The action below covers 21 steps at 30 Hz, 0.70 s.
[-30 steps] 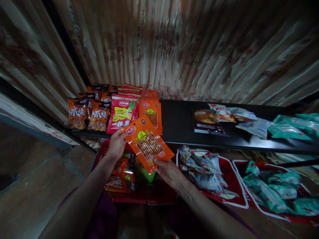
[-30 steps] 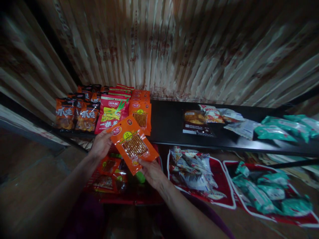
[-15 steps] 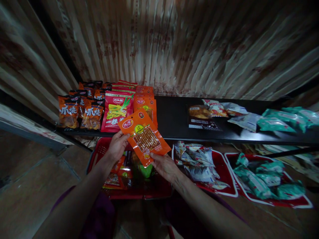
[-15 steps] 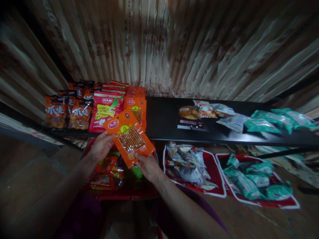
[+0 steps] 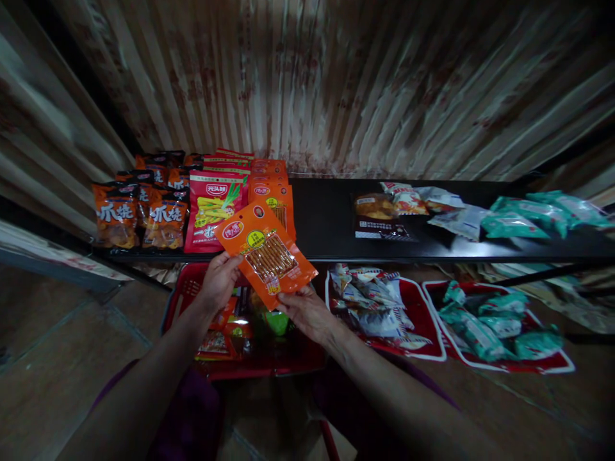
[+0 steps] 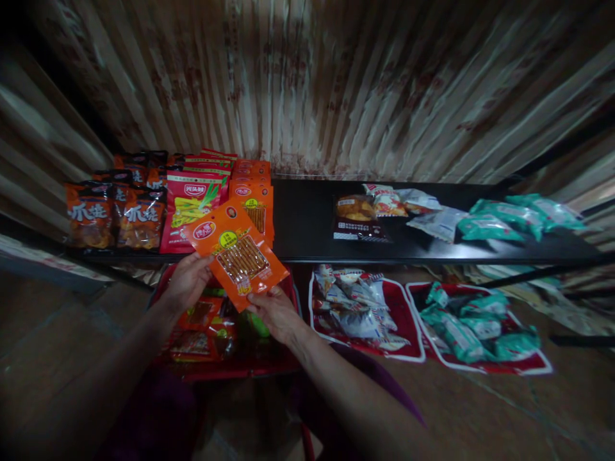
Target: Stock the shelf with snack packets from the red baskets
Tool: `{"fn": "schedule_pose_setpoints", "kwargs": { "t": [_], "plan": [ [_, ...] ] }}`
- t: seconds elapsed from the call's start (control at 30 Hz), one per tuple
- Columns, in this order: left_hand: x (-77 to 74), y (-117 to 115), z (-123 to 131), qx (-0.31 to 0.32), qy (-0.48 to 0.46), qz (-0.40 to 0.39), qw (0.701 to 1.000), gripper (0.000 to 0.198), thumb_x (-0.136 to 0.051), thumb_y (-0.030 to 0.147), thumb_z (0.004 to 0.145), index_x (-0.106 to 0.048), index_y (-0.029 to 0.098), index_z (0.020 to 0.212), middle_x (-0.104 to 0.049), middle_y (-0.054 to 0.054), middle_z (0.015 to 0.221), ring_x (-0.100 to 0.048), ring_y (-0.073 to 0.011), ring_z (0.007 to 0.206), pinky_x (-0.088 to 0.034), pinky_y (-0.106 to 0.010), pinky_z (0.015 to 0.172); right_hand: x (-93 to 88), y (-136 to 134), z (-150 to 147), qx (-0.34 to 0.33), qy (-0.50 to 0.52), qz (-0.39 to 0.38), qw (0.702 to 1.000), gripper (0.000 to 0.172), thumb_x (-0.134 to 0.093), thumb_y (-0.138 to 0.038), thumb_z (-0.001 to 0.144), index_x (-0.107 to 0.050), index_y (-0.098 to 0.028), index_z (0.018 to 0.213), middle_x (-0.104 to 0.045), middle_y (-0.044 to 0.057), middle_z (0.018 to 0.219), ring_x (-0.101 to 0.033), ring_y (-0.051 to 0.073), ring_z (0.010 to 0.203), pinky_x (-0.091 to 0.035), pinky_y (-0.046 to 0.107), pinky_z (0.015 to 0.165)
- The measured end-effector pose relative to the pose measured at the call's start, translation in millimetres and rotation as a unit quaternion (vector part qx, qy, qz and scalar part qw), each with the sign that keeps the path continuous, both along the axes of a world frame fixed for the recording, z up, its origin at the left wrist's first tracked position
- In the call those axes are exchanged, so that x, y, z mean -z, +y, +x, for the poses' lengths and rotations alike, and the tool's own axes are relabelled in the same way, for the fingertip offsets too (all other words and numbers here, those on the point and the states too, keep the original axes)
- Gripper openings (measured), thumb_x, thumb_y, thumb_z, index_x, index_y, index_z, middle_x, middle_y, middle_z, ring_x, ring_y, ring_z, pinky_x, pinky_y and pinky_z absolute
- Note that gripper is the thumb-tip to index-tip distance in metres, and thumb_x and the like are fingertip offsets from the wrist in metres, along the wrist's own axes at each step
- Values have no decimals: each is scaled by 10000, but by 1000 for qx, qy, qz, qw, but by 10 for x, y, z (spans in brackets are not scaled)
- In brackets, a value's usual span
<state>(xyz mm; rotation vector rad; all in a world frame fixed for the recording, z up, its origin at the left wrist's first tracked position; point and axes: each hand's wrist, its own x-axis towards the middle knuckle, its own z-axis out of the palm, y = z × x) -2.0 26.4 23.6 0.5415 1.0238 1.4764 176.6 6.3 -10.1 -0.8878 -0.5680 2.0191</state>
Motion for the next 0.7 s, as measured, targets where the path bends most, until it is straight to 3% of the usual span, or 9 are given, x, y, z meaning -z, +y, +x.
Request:
{"fn": "schedule_pose_setpoints", "kwargs": {
  "t": [0.27,0.7],
  "plan": [
    [21,43,-29,-5,-3,20,1000,378,-712,183,612,-640,137,980,-734,-52,880,-669,-214,878,-508,-316,789,-64,-44,-11,-15,-45,-15,999,280,-870,-199,483,-689,-159,693,-713,-4,729,-658,122,688,-523,268,708],
    [48,32,55,15,-19,14,1000,336,-696,171,630,-647,141,961,-732,-53,896,-659,-226,920,-496,-347,837,-23,-106,-84,42,-74,13,996,386,-864,-199,458,-688,-188,801,-712,-1,758,-639,136,657,-501,281,654]
  ]
}}
